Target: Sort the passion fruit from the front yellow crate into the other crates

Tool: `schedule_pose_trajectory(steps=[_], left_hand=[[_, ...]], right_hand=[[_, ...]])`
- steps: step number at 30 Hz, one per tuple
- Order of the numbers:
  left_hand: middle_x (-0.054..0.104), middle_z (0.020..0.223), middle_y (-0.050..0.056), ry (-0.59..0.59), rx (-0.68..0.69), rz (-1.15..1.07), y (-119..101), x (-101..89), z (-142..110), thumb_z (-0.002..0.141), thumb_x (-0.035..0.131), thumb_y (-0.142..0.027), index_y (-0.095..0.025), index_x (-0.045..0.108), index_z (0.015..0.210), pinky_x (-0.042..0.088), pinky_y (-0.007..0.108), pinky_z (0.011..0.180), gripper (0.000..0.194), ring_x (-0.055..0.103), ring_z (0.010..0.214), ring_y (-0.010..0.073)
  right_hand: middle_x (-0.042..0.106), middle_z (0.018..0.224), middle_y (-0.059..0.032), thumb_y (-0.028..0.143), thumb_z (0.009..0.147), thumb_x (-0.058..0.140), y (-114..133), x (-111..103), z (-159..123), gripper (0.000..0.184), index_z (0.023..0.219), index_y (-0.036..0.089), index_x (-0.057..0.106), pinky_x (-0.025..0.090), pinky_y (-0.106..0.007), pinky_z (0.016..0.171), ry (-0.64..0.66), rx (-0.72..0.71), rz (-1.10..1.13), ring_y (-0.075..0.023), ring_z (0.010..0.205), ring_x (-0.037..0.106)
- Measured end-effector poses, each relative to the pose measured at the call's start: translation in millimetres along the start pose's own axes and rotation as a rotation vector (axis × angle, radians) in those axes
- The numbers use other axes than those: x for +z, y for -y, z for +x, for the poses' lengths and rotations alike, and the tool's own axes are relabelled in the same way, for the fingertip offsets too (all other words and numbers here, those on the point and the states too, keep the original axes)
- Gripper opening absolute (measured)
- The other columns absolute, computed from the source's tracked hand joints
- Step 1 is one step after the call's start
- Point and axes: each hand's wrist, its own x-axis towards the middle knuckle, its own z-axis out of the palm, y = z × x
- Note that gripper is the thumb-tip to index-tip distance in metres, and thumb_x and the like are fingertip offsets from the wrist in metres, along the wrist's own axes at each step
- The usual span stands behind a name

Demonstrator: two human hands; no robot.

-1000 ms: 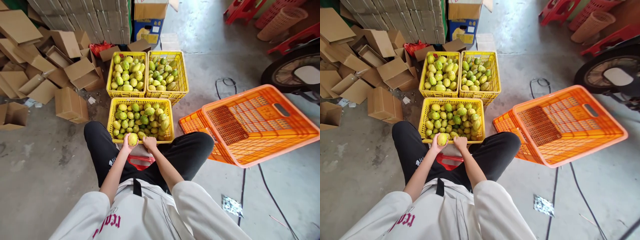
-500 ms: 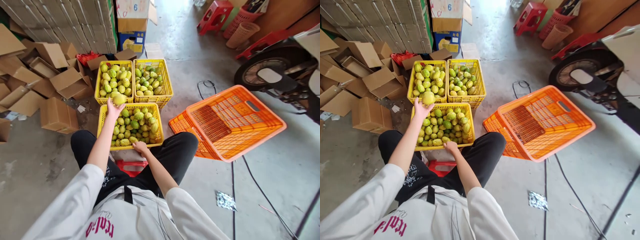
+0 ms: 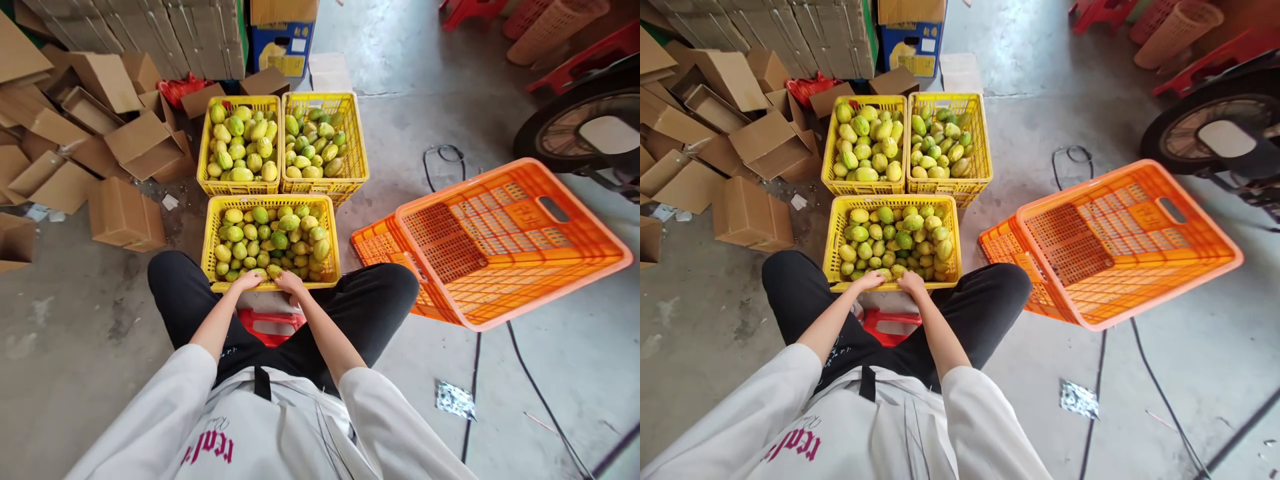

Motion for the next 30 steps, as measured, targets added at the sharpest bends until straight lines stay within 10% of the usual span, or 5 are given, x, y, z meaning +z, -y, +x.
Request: schedule_pose_trajectory(steps=[7, 10, 15, 30], left_hand=[[0.069, 0.072, 0.004, 0.024, -0.102, 0.858, 7.2, -3.7, 18.2, 0.079, 0.065, -0.017, -0.018, 0.067, 0.063, 0.046, 0.033, 0.092, 0.016, 0.066, 0.095, 0.0265], [0.074, 0.092, 0.008, -0.053, -0.059, 1.050, 9.3, -1.2, 16.8, 0.084, 0.061, -0.027, -0.019, 0.070, 0.084, 0.045, 0.034, 0.093, 0.012, 0.065, 0.104, 0.0279], [0.056, 0.133, 0.019, -0.174, -0.018, 1.248, 9.4, 4.9, 18.2, 0.081, 0.070, -0.040, -0.017, 0.054, 0.131, 0.041, 0.039, 0.103, 0.058, 0.051, 0.130, 0.0340], [0.041, 0.140, 0.021, -0.198, -0.104, 1.472, 8.2, 29.5, 12.0, 0.082, 0.072, -0.026, -0.018, 0.055, 0.136, 0.039, 0.038, 0.105, 0.057, 0.051, 0.127, 0.0347]], right_hand=[[0.057, 0.135, -0.0193, 0.031, 0.092, 0.054, -6.3, 0.5, 12.0, 0.046, 0.134, 0.013, 0.053, 0.049, -0.033, 0.091, 0.024, 0.019, 0.051, -0.0300, 0.115, 0.066], [0.051, 0.140, -0.0220, 0.030, 0.090, 0.058, -7.5, 4.1, 16.5, 0.055, 0.140, 0.011, 0.045, 0.049, -0.033, 0.092, 0.018, 0.012, 0.066, -0.0304, 0.115, 0.065], [0.050, 0.144, -0.0203, 0.031, 0.088, 0.065, -11.1, 10.3, 25.8, 0.065, 0.145, 0.015, 0.039, 0.045, -0.035, 0.100, 0.015, -0.034, 0.079, -0.0313, 0.126, 0.057], [0.066, 0.124, -0.0114, 0.020, 0.072, 0.077, -18.7, -10.6, 51.6, 0.057, 0.126, 0.018, 0.059, 0.048, -0.037, 0.100, 0.139, -0.110, 0.332, -0.0281, 0.115, 0.062]])
